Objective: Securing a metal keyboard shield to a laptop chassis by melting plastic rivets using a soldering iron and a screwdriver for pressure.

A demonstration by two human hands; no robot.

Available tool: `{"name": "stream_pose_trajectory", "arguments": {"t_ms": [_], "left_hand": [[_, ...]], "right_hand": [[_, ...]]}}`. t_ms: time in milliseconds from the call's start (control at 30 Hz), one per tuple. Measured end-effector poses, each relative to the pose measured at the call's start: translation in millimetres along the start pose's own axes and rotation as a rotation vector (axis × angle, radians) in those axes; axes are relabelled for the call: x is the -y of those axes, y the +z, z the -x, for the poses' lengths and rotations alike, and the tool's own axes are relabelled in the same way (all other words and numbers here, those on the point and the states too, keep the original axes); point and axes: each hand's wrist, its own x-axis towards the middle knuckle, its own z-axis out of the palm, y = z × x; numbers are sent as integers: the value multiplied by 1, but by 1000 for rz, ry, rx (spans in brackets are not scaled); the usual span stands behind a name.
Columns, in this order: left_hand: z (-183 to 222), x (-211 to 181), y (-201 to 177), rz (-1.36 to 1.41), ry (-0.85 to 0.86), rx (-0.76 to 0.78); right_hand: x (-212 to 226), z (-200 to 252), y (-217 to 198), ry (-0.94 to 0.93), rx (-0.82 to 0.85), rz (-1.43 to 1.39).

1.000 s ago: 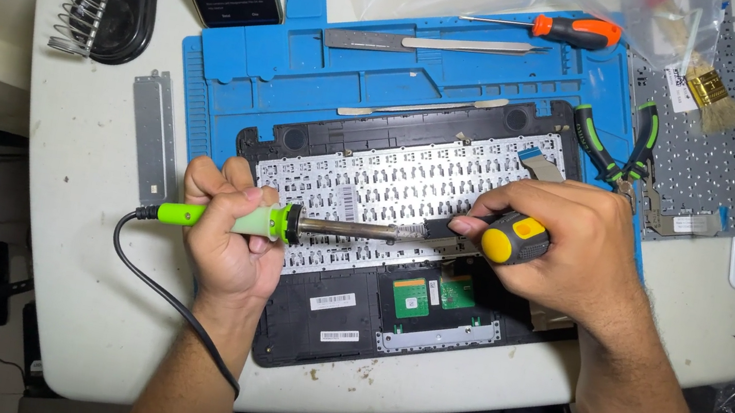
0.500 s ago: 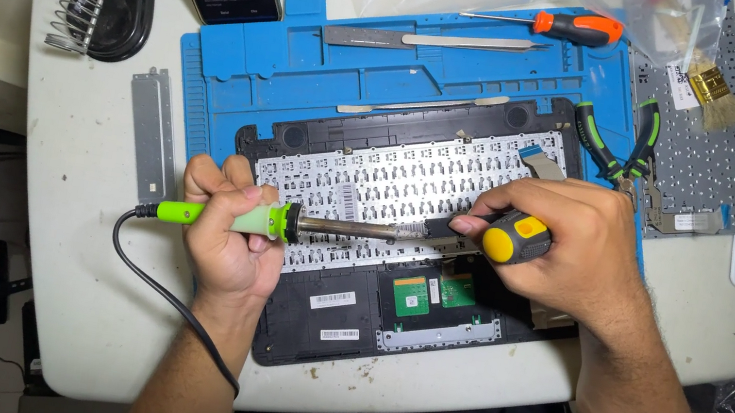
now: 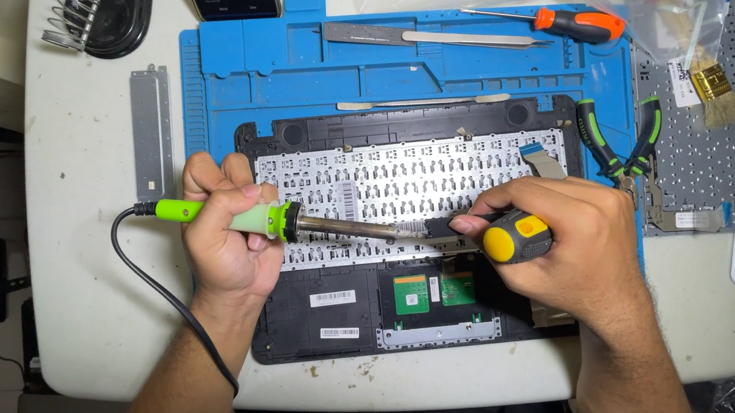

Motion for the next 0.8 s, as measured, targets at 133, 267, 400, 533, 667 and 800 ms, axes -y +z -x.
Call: {"name": "stream_pose_trajectory", "arguments": {"t_ms": [133,267,400,533,667,800], "left_hand": [[0,-1,1,-4,0,0],[0,-1,0,5,0,1],[1,-2,2,10,-5,-1],[0,-1,1,15,-9,-3],[0,-1,2,13,-8,1],[0,-1,1,8,-9,7]], "right_hand": [[0,0,0,2,11,-2],[-1,0,0,-3,8,-4],[0,0,0,3,13,-11],[-1,0,0,2,7,-15],[0,0,0,0,11,-14],[0,0,-1,0,12,-12]]}}
